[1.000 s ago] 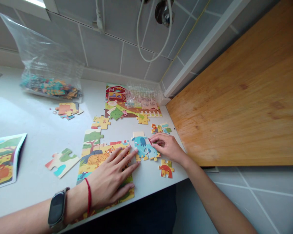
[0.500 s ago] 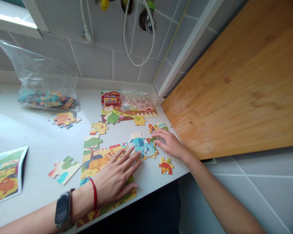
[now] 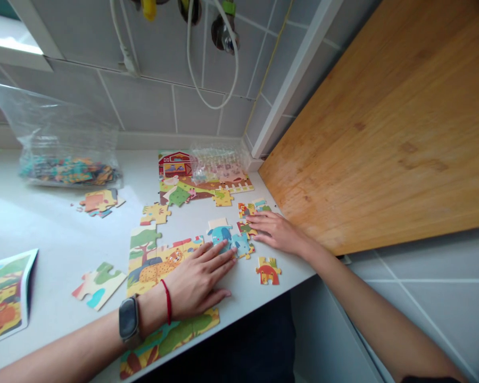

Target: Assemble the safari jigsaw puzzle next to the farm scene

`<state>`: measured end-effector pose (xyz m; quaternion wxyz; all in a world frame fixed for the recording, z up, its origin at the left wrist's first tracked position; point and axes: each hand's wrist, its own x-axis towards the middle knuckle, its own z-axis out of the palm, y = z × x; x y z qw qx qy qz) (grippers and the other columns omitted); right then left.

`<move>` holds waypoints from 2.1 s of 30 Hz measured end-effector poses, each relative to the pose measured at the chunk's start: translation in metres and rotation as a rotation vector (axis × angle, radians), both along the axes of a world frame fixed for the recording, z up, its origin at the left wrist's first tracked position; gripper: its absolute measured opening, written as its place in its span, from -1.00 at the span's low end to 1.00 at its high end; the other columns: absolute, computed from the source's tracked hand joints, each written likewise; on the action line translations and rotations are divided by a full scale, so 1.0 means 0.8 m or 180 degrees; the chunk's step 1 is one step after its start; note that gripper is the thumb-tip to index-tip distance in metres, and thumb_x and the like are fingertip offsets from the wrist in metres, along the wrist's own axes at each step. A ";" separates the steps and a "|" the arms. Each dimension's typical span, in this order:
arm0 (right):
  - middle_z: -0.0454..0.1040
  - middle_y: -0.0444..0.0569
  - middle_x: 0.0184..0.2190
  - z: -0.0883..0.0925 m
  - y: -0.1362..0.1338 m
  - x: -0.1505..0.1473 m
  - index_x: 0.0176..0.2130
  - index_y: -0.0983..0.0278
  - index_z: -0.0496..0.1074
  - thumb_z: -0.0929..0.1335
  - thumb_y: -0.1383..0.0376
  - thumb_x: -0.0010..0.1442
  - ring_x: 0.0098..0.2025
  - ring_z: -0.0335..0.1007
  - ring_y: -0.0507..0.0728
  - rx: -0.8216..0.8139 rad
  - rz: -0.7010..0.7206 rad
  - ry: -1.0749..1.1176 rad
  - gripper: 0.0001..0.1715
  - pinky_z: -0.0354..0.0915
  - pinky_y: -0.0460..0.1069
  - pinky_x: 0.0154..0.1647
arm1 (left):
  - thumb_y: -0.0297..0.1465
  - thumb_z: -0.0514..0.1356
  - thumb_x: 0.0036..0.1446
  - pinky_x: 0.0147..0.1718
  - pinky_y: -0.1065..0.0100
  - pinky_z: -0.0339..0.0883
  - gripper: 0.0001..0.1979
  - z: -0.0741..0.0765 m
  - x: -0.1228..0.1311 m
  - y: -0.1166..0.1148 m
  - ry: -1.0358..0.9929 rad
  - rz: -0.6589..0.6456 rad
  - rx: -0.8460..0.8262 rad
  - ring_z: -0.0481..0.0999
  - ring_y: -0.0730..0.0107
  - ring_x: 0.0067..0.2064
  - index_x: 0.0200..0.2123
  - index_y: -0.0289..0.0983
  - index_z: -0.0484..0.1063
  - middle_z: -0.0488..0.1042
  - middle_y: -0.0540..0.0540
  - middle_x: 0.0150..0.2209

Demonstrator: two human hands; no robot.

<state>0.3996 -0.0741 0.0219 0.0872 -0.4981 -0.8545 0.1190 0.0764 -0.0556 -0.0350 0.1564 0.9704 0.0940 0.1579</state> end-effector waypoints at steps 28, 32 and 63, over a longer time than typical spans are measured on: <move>0.45 0.13 0.30 -0.031 -0.051 -0.057 0.18 0.17 0.56 0.37 0.20 0.43 0.39 0.29 0.34 0.0525 -0.0036 0.0253 -0.62 0.36 0.33 0.32 | -0.38 0.12 0.43 0.25 0.02 0.27 -0.78 0.025 0.001 -0.016 -0.0711 -0.0345 0.0143 0.51 0.01 0.24 0.00 -0.29 0.52 0.63 -0.17 0.08; 0.48 0.14 0.21 -0.032 -0.050 -0.065 0.15 0.14 0.58 0.41 0.19 0.40 0.29 0.36 0.32 0.0602 -0.0185 0.0404 -0.63 0.38 0.31 0.29 | -0.34 0.17 0.41 0.19 0.12 0.34 -0.84 0.027 0.002 -0.032 -0.0736 -0.0756 -0.0016 0.54 0.10 0.18 -0.10 -0.28 0.52 0.63 -0.18 0.03; 0.56 0.11 -0.10 -0.047 0.038 0.030 0.19 0.35 0.52 0.59 0.26 0.03 -0.20 0.57 0.19 -0.0016 -0.2756 0.0829 -0.25 0.55 0.14 -0.04 | -0.47 0.14 0.36 0.22 0.20 0.28 -0.89 0.024 0.006 -0.026 -0.0810 -0.0757 -0.0522 0.52 0.17 0.19 -0.14 -0.24 0.47 0.61 -0.16 0.05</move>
